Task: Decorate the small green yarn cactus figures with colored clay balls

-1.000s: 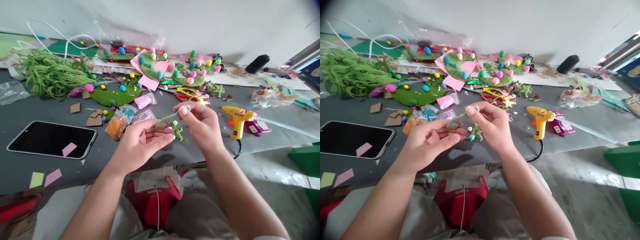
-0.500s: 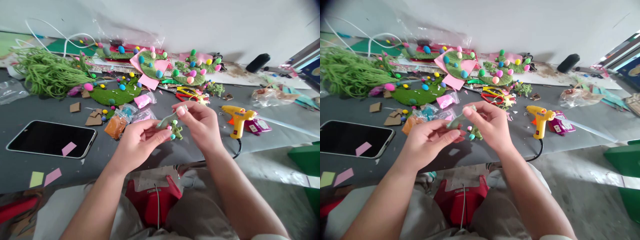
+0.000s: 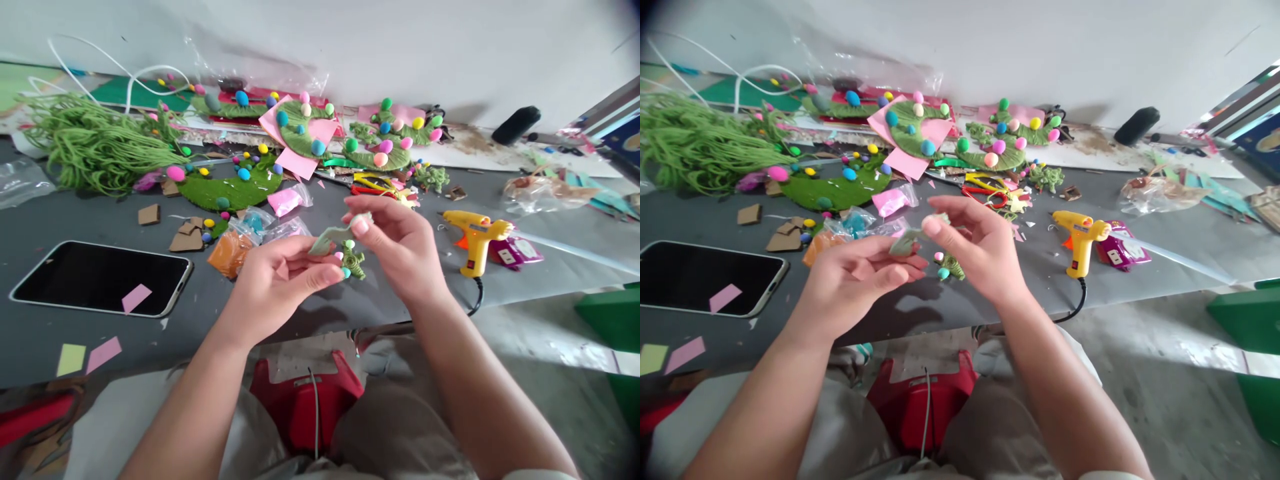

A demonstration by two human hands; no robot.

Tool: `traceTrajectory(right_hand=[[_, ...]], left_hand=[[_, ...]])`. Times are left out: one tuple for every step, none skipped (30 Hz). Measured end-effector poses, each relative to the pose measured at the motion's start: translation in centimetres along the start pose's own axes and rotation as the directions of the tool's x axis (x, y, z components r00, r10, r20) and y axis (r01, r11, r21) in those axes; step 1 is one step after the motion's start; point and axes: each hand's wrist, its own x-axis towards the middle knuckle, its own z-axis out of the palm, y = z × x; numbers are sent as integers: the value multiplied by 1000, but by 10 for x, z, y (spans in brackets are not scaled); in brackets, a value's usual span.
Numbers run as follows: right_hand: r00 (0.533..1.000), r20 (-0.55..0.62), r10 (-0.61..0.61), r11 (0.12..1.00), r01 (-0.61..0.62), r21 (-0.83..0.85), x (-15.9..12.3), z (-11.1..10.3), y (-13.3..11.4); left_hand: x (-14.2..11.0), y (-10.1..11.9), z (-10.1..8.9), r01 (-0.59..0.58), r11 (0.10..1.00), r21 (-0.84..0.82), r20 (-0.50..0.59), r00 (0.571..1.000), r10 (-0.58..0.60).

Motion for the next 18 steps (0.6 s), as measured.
traceTrajectory(right_hand=[[997,75,3,1000,-4,14,-2,2,0],[989,145,7,1000,-10,20,-3,5,-1],[980,197,6,1000,-10,16,-5,9,-1],[976,218,2,1000,-2,1,-7,12,-2],[977,211,-7,1000,12,-21,-8,15,-2],[983,184,-20,999,28,-40,-9,17,-2],[989,145,-34,998,42,-54,-9,18,-2],[994,98,-43,997,50,-63,-8,17,-1],[998,47,-46,996,49,-69,-7,15,0],[999,-3,-41,997,41,-72,-5,13,1],[998,-49,-36,997,33,-70,-4,10,2],[996,-85,-32,997,27,-66,-2,8,2],[995,-100,-29,998,24,-57,-2,7,2],[996,-84,-26,999,23,-41,-1,6,1],[999,-40,-21,999,20,-25,-2,7,1],[1000,23,-14,1000,14,-13,-3,9,-1],[996,86,-6,1000,6,-8,-4,11,-2],[991,132,-3,1000,4,-9,-5,14,-3]], left_hand=[[0,-1,0,-12,1000,-26,20,1000,13],[1,-2,0,-26,999,-27,26,999,27],[1,-3,0,-42,999,-7,17,999,42],[1,-4,1,-60,998,28,-6,998,60],[1,-4,1,-75,995,68,-31,997,77],[1,-4,2,-87,991,103,-53,994,93],[1,-3,2,-93,987,132,-68,992,103],[1,-3,3,-92,984,150,-76,992,105],[1,-2,4,-88,984,155,-79,992,102],[1,-1,4,-79,986,150,-81,992,92],[1,-1,5,-69,989,134,-80,994,80],[1,-1,6,-62,992,107,-78,994,70],[1,-1,7,-60,996,69,-75,995,65],[1,-2,8,-64,998,28,-69,995,66],[2,-3,9,-74,997,-8,-61,995,73],[3,-4,10,-86,996,-32,-54,995,84],[3,-4,10,-96,995,-40,-47,994,94],[4,-5,11,-102,994,-31,-44,994,100]])
